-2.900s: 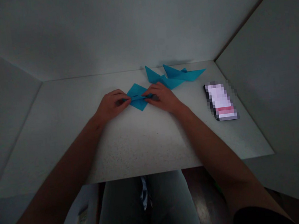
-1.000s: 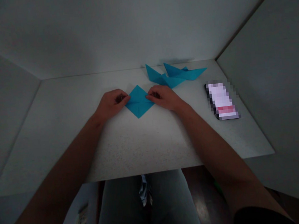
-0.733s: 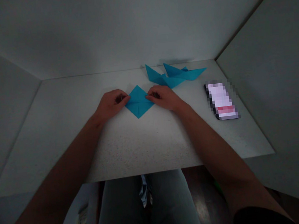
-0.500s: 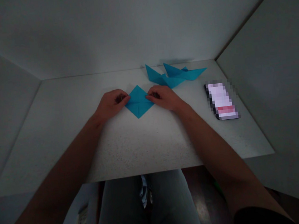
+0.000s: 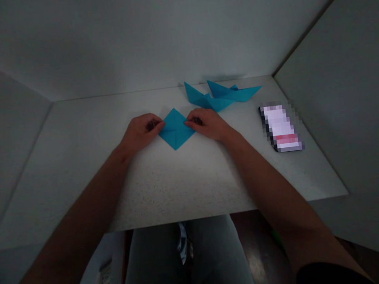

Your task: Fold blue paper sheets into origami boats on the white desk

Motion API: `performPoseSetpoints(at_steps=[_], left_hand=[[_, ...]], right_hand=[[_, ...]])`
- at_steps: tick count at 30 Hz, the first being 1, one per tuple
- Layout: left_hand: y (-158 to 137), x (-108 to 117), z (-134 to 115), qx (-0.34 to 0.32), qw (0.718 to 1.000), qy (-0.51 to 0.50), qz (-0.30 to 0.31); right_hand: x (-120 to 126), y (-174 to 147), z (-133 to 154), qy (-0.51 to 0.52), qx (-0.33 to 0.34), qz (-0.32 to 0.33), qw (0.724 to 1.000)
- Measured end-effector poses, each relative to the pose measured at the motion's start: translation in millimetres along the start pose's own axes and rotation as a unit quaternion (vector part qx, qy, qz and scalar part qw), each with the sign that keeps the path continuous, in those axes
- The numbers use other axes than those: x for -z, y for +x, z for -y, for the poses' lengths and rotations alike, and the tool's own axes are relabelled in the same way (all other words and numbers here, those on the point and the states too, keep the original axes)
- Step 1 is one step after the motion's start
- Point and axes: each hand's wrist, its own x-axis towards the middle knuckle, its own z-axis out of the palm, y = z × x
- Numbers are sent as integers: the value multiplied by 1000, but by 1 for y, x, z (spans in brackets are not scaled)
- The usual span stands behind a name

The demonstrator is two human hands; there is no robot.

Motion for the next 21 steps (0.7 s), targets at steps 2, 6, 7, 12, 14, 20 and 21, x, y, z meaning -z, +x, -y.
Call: performPoseSetpoints(at_steps=[2, 6, 7, 12, 14, 20, 21], left_hand=[[0, 0, 0, 2, 1000, 1, 0], [0, 0, 0, 1, 1000, 7, 1], [0, 0, 0, 0, 1000, 7, 1], [0, -1, 1, 4, 1000, 3, 5], [0, 0, 1, 4, 1000, 3, 6], [0, 0, 0, 8, 1000, 13, 9], [0, 0, 0, 9, 1000, 13, 10]], right_hand=[[0, 0, 0, 1, 2, -1, 1000], [-1, 0, 0, 4, 8, -3, 1000], [-1, 0, 0, 3, 8, -3, 1000], [0, 0, -1, -1, 5, -1, 1000], [0, 0, -1, -2, 5, 0, 1000], [-1, 0, 0, 6, 6, 0, 1000], [-1, 0, 0, 6, 7, 0, 1000]])
